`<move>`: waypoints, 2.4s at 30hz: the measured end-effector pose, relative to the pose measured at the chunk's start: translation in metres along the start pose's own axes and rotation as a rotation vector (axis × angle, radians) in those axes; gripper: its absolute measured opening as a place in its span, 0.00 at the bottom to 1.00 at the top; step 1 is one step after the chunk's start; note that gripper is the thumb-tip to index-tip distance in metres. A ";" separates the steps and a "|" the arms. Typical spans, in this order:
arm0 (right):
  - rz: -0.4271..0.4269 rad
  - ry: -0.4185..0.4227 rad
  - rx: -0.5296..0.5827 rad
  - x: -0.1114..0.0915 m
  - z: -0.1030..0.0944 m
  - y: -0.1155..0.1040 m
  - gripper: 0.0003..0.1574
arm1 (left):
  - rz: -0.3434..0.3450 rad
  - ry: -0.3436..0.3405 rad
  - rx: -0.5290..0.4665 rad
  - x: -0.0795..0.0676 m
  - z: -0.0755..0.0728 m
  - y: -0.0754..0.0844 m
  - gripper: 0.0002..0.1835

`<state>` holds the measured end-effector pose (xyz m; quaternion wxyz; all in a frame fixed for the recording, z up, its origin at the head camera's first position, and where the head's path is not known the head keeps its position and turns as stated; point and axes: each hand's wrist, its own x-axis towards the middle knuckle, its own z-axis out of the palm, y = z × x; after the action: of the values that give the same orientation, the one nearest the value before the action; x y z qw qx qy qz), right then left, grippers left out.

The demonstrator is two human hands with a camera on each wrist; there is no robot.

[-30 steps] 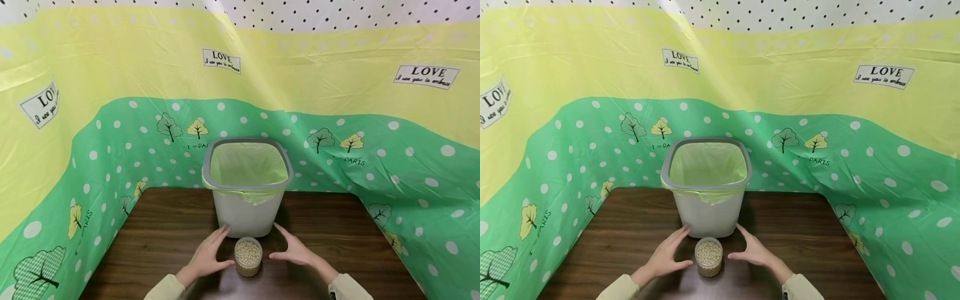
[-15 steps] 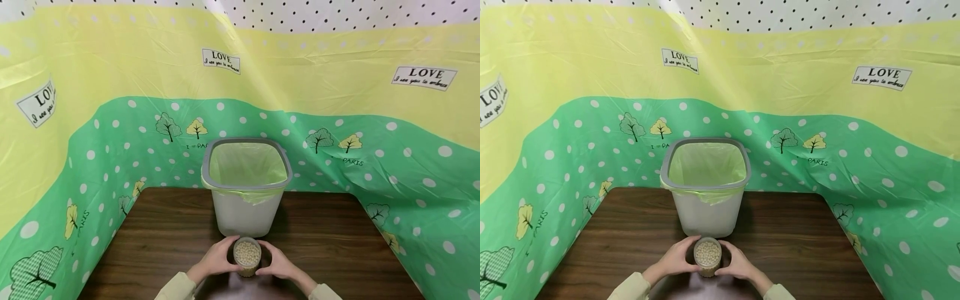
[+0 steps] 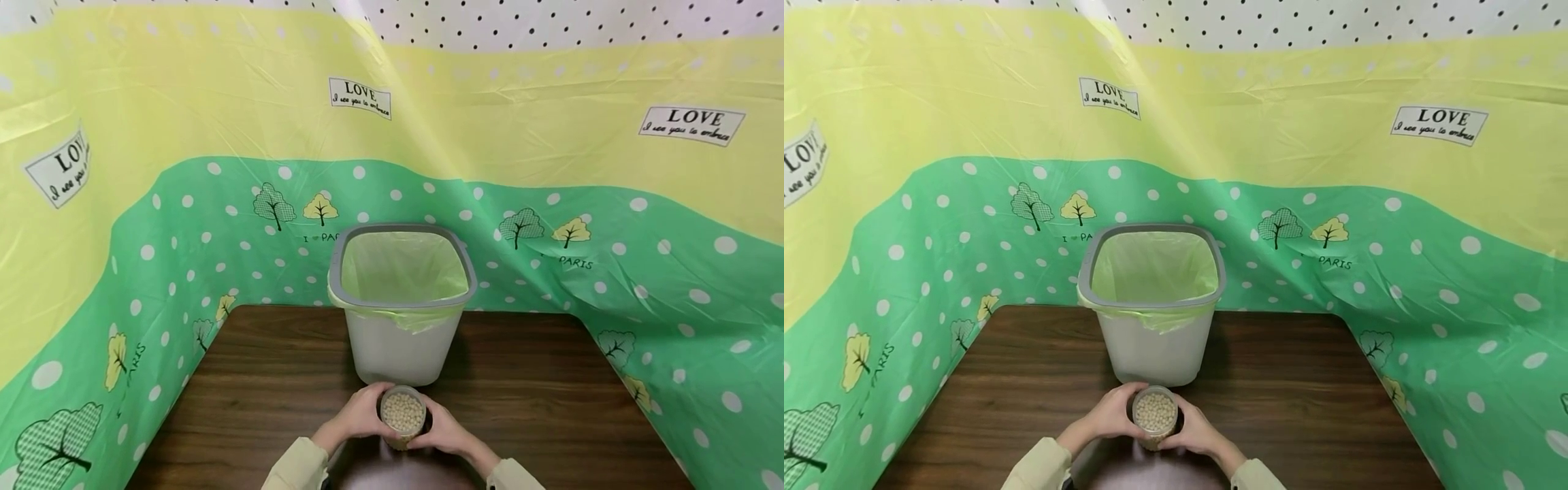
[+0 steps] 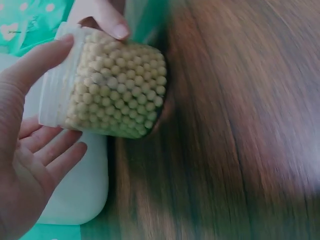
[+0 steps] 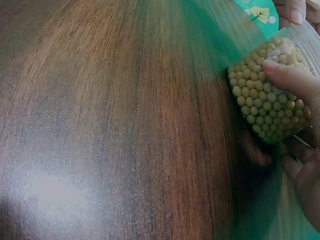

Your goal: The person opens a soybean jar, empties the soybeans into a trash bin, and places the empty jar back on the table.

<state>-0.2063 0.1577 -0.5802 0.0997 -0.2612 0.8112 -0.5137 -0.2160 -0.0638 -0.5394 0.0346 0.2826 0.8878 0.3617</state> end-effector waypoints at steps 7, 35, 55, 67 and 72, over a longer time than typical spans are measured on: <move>0.000 0.011 0.000 0.000 0.001 -0.005 0.53 | -0.004 0.002 -0.125 -0.002 -0.003 0.002 0.41; -0.477 0.191 0.008 0.018 -0.059 -0.132 0.47 | 0.203 0.119 -0.719 -0.004 -0.093 0.084 0.40; -0.531 0.165 0.204 0.016 -0.054 -0.131 0.37 | 0.353 0.068 -0.784 0.001 -0.092 0.082 0.44; -0.544 0.175 0.154 0.015 -0.056 -0.127 0.32 | 0.363 0.137 -0.791 0.002 -0.080 0.084 0.41; -0.563 0.196 0.109 0.013 -0.058 -0.128 0.32 | 0.378 0.130 -0.823 0.001 -0.078 0.088 0.43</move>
<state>-0.2012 0.1533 -0.4387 -0.1114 -0.4194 0.6838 -0.5866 -0.1958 -0.0609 -0.4230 0.0215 0.3794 0.6034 0.7011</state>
